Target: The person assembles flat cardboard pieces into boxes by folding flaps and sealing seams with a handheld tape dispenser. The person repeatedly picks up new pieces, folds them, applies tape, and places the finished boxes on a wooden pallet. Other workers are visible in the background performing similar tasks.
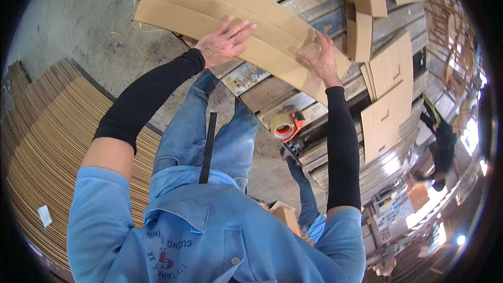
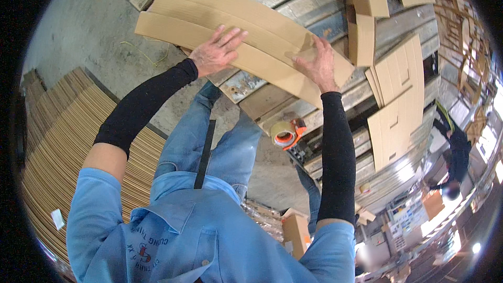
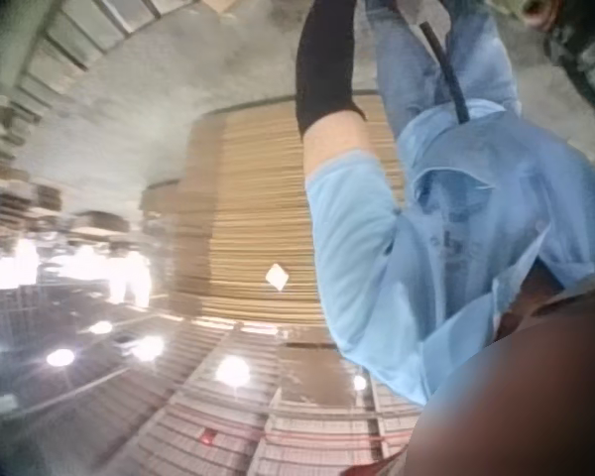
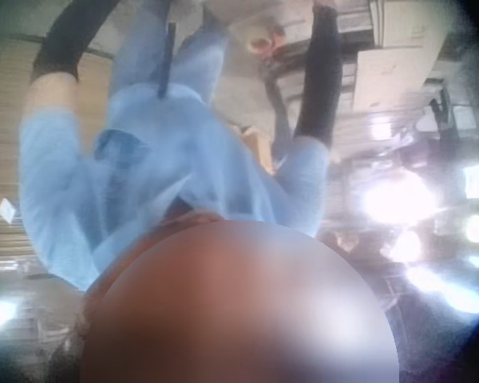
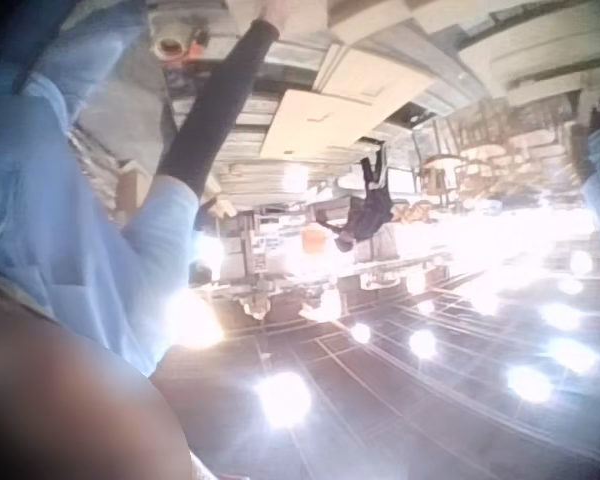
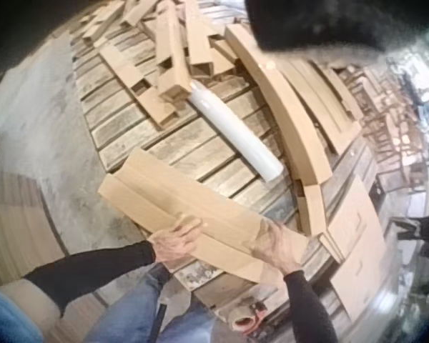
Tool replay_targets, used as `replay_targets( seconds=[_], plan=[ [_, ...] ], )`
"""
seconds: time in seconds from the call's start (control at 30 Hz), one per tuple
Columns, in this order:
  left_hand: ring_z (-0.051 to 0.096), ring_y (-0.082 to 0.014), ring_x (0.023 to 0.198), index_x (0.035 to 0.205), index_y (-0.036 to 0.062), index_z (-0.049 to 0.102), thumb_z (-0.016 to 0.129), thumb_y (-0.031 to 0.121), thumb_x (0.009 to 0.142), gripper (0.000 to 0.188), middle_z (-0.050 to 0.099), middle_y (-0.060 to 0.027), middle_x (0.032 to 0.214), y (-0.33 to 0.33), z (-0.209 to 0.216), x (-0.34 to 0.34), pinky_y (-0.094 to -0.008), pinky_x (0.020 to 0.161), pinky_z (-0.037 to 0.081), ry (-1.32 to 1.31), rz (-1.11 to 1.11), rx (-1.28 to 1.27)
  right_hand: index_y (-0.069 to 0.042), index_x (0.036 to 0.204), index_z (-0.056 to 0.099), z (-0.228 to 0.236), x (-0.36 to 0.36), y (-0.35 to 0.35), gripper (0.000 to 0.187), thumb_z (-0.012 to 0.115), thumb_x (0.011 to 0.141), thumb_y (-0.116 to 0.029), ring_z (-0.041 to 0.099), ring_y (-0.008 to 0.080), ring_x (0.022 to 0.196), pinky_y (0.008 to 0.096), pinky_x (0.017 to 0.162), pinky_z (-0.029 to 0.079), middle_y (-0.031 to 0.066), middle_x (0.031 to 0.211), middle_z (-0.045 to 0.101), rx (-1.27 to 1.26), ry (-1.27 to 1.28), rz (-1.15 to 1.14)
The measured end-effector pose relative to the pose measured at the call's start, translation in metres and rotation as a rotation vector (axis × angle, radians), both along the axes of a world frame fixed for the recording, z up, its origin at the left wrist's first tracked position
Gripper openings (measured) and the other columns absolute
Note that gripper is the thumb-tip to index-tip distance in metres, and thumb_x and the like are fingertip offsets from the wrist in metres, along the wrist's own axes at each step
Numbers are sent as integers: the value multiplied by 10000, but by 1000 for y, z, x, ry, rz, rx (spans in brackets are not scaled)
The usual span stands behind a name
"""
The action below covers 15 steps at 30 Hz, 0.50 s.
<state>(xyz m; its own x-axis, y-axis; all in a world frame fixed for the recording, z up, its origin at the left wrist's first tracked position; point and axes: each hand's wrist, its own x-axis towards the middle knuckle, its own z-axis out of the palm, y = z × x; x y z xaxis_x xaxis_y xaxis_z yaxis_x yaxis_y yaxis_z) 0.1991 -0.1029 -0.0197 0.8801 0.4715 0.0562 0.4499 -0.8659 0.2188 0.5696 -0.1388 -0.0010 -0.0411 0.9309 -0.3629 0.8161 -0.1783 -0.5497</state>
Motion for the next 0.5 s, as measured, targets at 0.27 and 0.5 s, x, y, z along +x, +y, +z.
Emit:
replay_targets(
  seconds=[0.27, 0.5],
  plan=[
    [449, -224, 1276, 902, 208, 672, 690, 321, 852, 125, 488, -11, 1477, -5, -14, -11, -404, 1179, 333, -81, -100, 248, -137, 1420, 564, 9, -44, 65, 918, 951, 630, -400, 617, 416, 1209, 532, 1023, 480, 208, 1313, 634, -149, -445, 160],
    [463, -194, 1214, 912, 210, 656, 656, 292, 832, 115, 531, 15, 1366, -14, -24, -14, -364, 1108, 385, -89, -94, 269, -111, 1113, 752, 53, -54, 17, 471, 875, 681, -249, 688, 357, 876, 476, 804, 548, 132, 904, 673, 41, -343, 151]
  ],
)
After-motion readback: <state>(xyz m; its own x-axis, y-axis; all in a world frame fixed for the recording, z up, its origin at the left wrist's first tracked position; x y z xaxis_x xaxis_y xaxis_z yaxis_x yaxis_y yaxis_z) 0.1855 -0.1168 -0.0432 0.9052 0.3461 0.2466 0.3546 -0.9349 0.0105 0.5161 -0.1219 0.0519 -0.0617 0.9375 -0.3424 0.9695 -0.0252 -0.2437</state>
